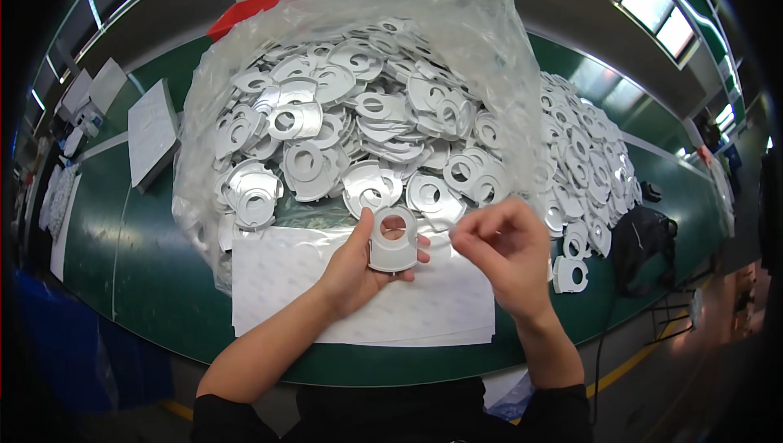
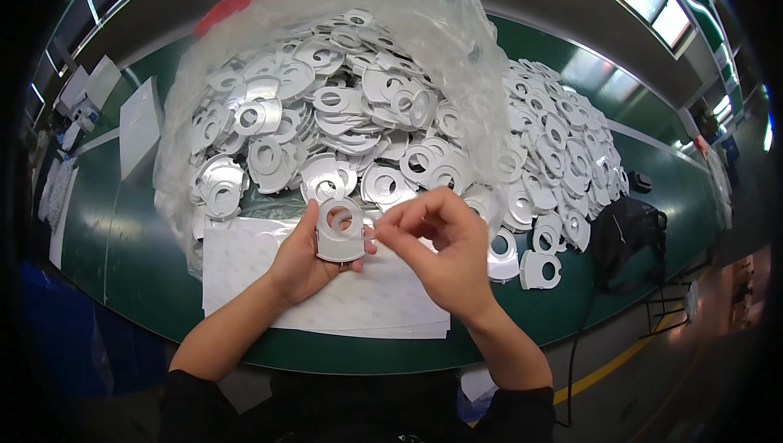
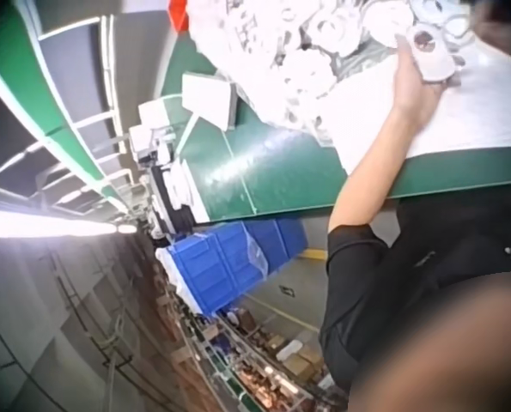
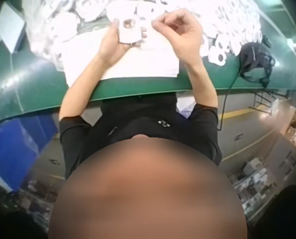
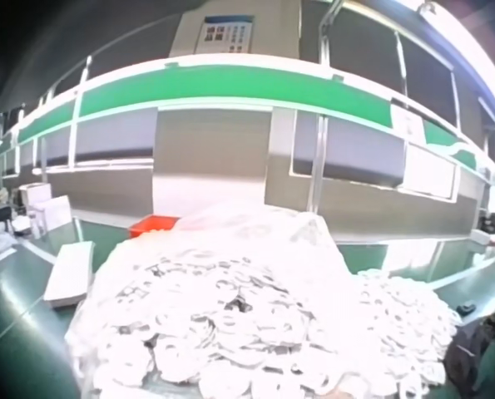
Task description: Applying circular double-sided adhesive stickers onto metal components on an assembly line.
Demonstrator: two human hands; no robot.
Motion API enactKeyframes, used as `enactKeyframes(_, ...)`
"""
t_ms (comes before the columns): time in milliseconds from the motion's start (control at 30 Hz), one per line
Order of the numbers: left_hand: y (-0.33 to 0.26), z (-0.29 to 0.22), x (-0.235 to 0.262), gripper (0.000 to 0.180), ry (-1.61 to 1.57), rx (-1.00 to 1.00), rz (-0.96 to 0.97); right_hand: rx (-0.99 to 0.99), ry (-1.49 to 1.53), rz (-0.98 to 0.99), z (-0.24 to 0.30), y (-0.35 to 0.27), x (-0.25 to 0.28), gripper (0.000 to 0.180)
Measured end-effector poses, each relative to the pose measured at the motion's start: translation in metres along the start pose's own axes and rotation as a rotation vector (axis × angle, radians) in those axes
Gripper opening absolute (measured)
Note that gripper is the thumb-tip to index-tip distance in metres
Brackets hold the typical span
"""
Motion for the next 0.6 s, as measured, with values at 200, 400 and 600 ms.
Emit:
enactKeyframes(200, 0.000, 0.002, -0.001, 0.059, -0.048, 0.003, 0.052, -0.256, 0.149, -0.057, -0.063, 0.003, -0.013, 0.015)
enactKeyframes(400, -0.001, 0.002, -0.003, 0.060, -0.035, 0.003, 0.055, -0.260, 0.056, 0.003, -0.071, 0.003, -0.020, 0.014)
enactKeyframes(600, -0.001, 0.002, -0.003, 0.061, -0.028, 0.005, 0.036, -0.259, 0.067, -0.034, -0.073, 0.003, -0.017, 0.014)
Point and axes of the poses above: each hand's wrist, its own y-axis towards the middle knuckle, its own x-axis out of the back of the hand, z = x × y, the point moved 10 cm from there along y, towards the middle knuckle, and after that the axes turned 6 degrees about z, right-handed, at the moved point
